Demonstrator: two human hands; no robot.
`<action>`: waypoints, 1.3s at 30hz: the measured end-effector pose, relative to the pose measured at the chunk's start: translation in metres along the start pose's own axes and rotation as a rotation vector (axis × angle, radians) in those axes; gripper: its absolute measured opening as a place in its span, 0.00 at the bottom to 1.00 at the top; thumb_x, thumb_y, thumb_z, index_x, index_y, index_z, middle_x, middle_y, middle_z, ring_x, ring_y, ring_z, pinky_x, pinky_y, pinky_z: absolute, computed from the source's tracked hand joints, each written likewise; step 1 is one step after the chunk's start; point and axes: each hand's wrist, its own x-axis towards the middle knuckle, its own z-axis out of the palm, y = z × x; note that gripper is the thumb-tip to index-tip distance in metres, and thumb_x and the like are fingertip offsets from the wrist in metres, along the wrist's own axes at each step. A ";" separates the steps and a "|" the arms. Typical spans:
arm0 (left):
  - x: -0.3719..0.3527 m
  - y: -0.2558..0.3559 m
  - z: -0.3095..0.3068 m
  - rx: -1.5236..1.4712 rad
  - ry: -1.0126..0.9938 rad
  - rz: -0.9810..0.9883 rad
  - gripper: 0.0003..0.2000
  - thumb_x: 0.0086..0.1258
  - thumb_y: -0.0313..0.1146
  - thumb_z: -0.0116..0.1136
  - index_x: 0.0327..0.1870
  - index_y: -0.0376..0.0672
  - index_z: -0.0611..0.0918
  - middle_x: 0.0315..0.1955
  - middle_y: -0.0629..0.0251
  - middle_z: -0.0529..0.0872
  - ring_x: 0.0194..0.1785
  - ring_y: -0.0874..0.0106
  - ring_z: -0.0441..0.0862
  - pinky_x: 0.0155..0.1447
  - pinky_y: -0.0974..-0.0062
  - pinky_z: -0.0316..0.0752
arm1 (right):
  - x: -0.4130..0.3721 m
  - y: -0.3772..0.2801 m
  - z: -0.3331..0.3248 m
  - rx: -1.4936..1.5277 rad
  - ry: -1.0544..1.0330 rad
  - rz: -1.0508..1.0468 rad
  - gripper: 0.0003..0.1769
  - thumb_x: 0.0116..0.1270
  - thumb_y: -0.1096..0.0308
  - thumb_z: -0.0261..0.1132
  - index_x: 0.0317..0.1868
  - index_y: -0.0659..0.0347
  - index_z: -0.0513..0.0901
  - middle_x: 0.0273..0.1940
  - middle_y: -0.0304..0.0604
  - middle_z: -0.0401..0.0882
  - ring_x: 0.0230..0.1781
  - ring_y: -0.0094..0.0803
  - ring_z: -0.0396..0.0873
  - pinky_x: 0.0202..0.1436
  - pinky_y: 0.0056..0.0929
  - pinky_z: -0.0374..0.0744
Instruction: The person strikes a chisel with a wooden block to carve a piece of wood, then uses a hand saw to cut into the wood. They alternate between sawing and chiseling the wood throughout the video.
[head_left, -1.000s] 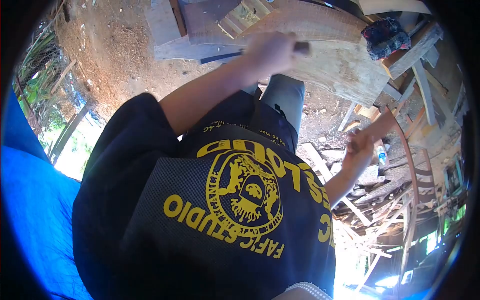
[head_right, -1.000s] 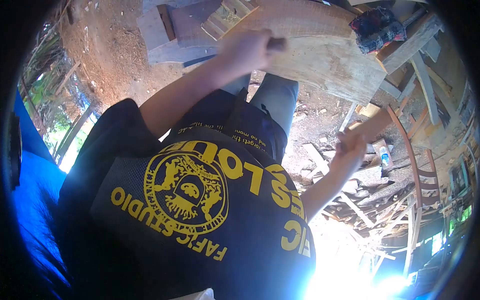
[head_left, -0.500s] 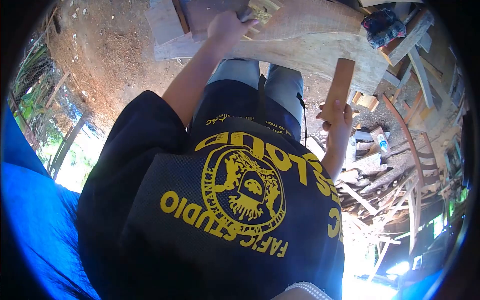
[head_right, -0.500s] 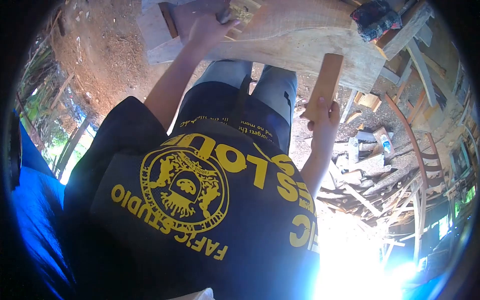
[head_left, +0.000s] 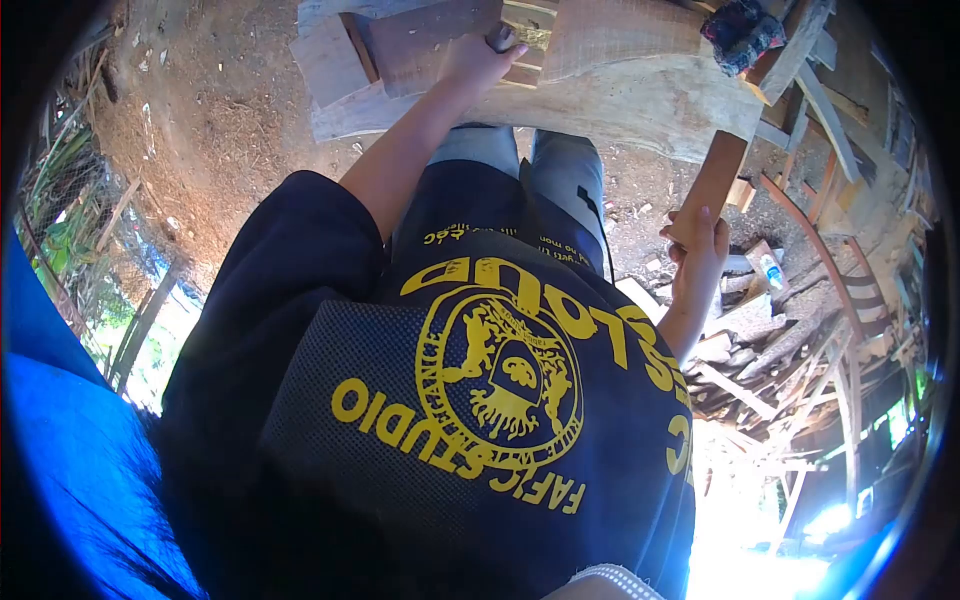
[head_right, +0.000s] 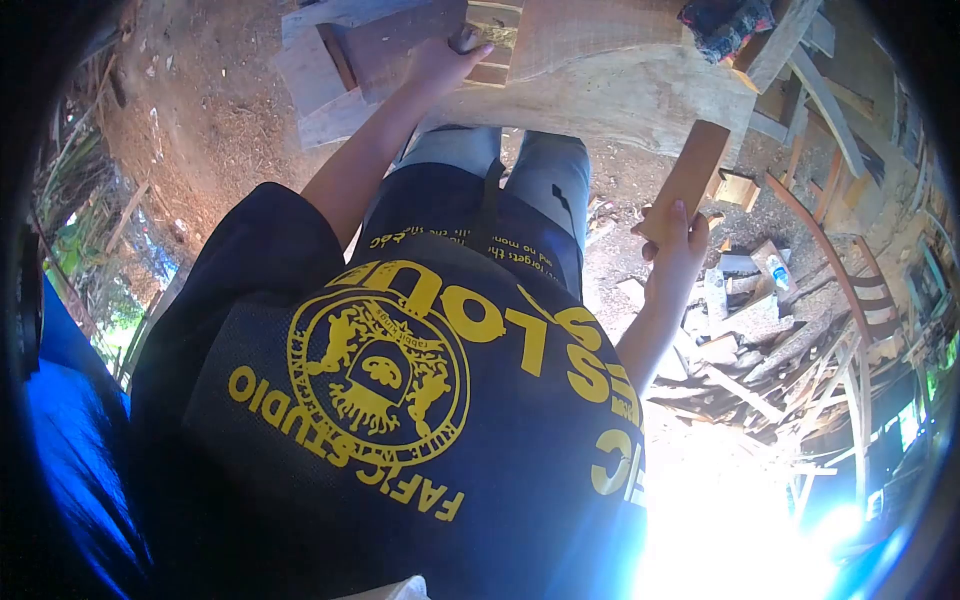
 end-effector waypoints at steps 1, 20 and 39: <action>0.000 0.003 -0.001 -0.009 -0.033 -0.022 0.35 0.52 0.65 0.63 0.36 0.32 0.84 0.25 0.51 0.86 0.36 0.56 0.86 0.44 0.63 0.79 | -0.001 0.002 0.001 0.012 -0.018 0.002 0.17 0.72 0.57 0.57 0.48 0.63 0.71 0.32 0.47 0.81 0.22 0.28 0.81 0.15 0.16 0.63; -0.002 0.009 -0.046 0.151 0.296 -0.036 0.38 0.45 0.59 0.71 0.48 0.32 0.80 0.43 0.44 0.84 0.49 0.54 0.83 0.54 0.64 0.77 | -0.013 0.022 -0.005 -0.015 0.034 0.045 0.15 0.71 0.60 0.59 0.47 0.64 0.71 0.31 0.46 0.82 0.22 0.22 0.77 0.16 0.17 0.64; 0.009 0.034 -0.015 -0.135 0.068 0.168 0.30 0.46 0.53 0.74 0.45 0.41 0.81 0.35 0.52 0.86 0.41 0.57 0.86 0.44 0.61 0.79 | -0.011 0.033 -0.008 -0.051 0.064 0.053 0.17 0.71 0.59 0.59 0.48 0.67 0.71 0.31 0.45 0.81 0.24 0.23 0.78 0.18 0.19 0.66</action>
